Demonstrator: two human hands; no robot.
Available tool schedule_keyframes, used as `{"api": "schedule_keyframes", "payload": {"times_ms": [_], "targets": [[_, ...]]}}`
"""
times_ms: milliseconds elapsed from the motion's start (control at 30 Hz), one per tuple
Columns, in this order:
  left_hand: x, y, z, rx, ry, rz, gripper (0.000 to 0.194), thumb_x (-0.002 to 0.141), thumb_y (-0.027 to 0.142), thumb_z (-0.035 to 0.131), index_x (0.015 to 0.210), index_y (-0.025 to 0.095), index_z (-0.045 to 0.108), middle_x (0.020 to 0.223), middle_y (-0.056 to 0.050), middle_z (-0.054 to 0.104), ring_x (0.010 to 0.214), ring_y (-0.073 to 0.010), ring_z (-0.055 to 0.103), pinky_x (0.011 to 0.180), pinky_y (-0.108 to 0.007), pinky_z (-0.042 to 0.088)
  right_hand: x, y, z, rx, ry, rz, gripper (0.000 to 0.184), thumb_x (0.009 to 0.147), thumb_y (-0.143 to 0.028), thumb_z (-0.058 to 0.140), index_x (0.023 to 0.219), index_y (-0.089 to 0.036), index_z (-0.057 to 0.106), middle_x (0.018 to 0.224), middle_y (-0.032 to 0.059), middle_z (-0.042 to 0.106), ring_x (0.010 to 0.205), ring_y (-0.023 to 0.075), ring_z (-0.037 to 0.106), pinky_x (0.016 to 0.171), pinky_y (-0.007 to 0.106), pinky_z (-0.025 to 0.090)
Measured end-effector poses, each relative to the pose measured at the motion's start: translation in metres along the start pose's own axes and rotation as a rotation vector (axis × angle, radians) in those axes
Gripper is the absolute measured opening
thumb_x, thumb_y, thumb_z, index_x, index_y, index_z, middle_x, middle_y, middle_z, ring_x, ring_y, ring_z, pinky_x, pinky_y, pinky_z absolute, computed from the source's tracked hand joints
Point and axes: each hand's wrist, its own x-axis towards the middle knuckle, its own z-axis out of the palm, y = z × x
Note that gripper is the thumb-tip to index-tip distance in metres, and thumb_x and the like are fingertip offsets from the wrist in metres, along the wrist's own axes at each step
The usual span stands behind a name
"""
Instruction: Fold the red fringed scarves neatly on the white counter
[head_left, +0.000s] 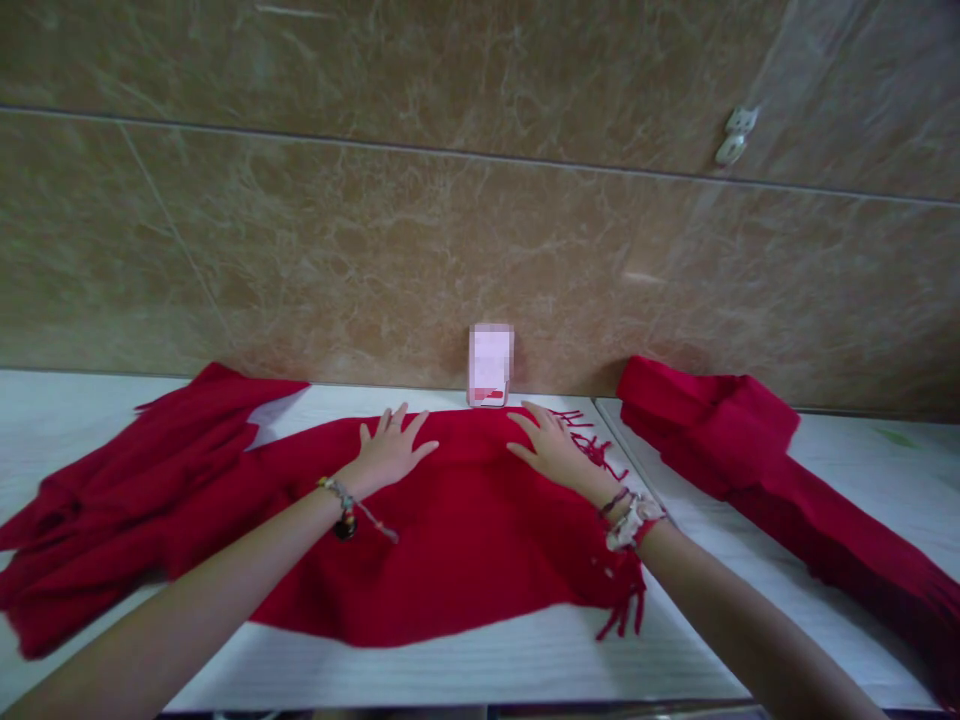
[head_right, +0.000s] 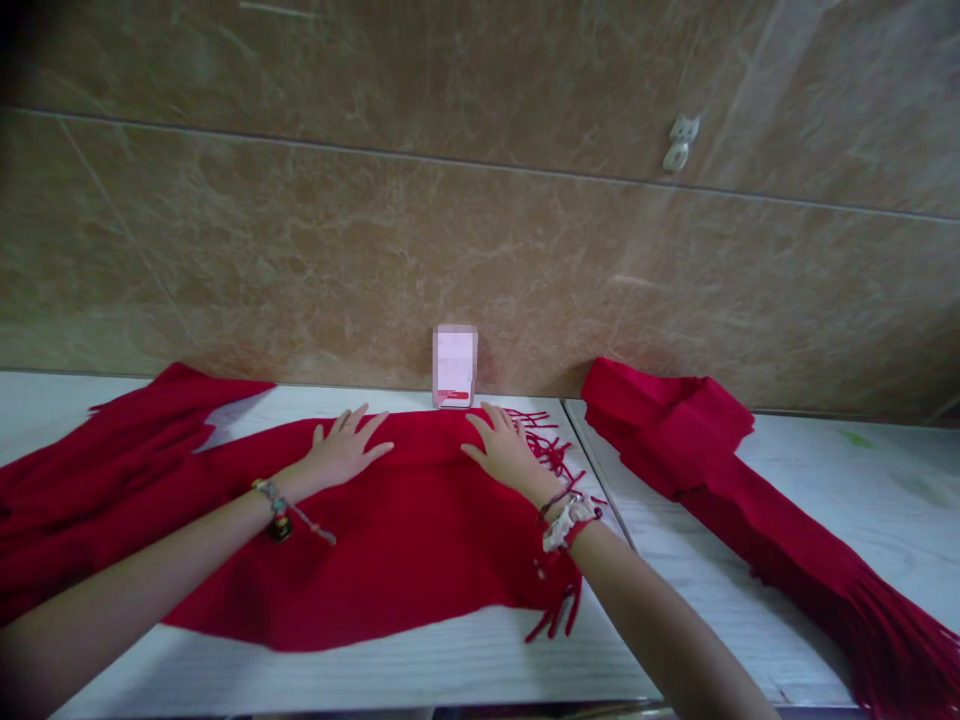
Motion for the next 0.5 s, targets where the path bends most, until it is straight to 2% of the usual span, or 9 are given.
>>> {"api": "schedule_keyframes", "payload": {"times_ms": [67,133,267,367,433,500], "targets": [[-0.006,-0.002,0.012,-0.045,-0.086,0.039,0.058,0.082,0.053,0.026,0.134,0.027,0.023,0.143,-0.009,0.016,0.128,-0.0344,0.012,0.092,-0.061,0.020,-0.021,-0.003,0.009,0.005,-0.110,-0.062,0.048,0.083,-0.043,0.039,0.127,-0.023,0.038,0.135,0.0113,0.034,0.124,0.0290,0.027,0.094,0.051,0.028],[-0.009,-0.007,0.020,-0.057,-0.075,0.086,0.057,0.083,0.052,0.026,0.134,0.026,0.025,0.142,-0.008,0.016,0.128,-0.0348,0.012,0.092,-0.063,0.017,-0.037,-0.003,0.014,0.008,-0.158,-0.066,0.049,0.084,-0.045,0.034,0.128,-0.022,0.037,0.135,0.0106,0.034,0.125,0.0287,0.025,0.096,0.051,0.024],[-0.017,-0.012,0.022,-0.024,0.117,0.142,0.051,0.086,0.042,0.026,0.130,0.019,0.035,0.139,-0.010,0.027,0.127,-0.0296,0.020,0.097,-0.056,0.017,-0.053,-0.003,0.012,0.041,-0.154,-0.041,0.055,0.083,-0.046,0.035,0.132,-0.020,0.030,0.137,0.0105,0.032,0.126,0.0265,0.022,0.099,0.048,0.021],[-0.029,-0.013,0.020,0.031,0.244,0.290,0.047,0.086,0.038,0.028,0.126,0.017,0.041,0.137,-0.010,0.031,0.127,-0.0237,0.022,0.102,-0.048,0.012,-0.056,-0.004,0.006,0.055,-0.153,-0.050,0.060,0.081,-0.046,0.039,0.134,-0.020,0.026,0.138,0.0101,0.029,0.127,0.0268,0.021,0.099,0.049,0.020],[-0.039,-0.014,0.020,0.023,0.206,0.329,0.050,0.084,0.042,0.031,0.128,0.020,0.037,0.139,-0.009,0.027,0.128,-0.0250,0.019,0.101,-0.052,0.012,-0.058,-0.005,0.002,0.051,-0.140,-0.060,0.062,0.080,-0.045,0.042,0.134,-0.019,0.026,0.138,0.0108,0.029,0.127,0.0277,0.020,0.099,0.051,0.019],[-0.050,-0.015,0.023,-0.003,0.139,0.245,0.058,0.081,0.048,0.035,0.132,0.021,0.030,0.142,-0.010,0.018,0.128,-0.0300,0.013,0.096,-0.060,0.014,-0.062,-0.006,-0.004,0.045,-0.107,-0.115,0.062,0.078,-0.042,0.045,0.133,-0.019,0.028,0.138,0.0116,0.029,0.128,0.0279,0.018,0.100,0.051,0.016]]}}
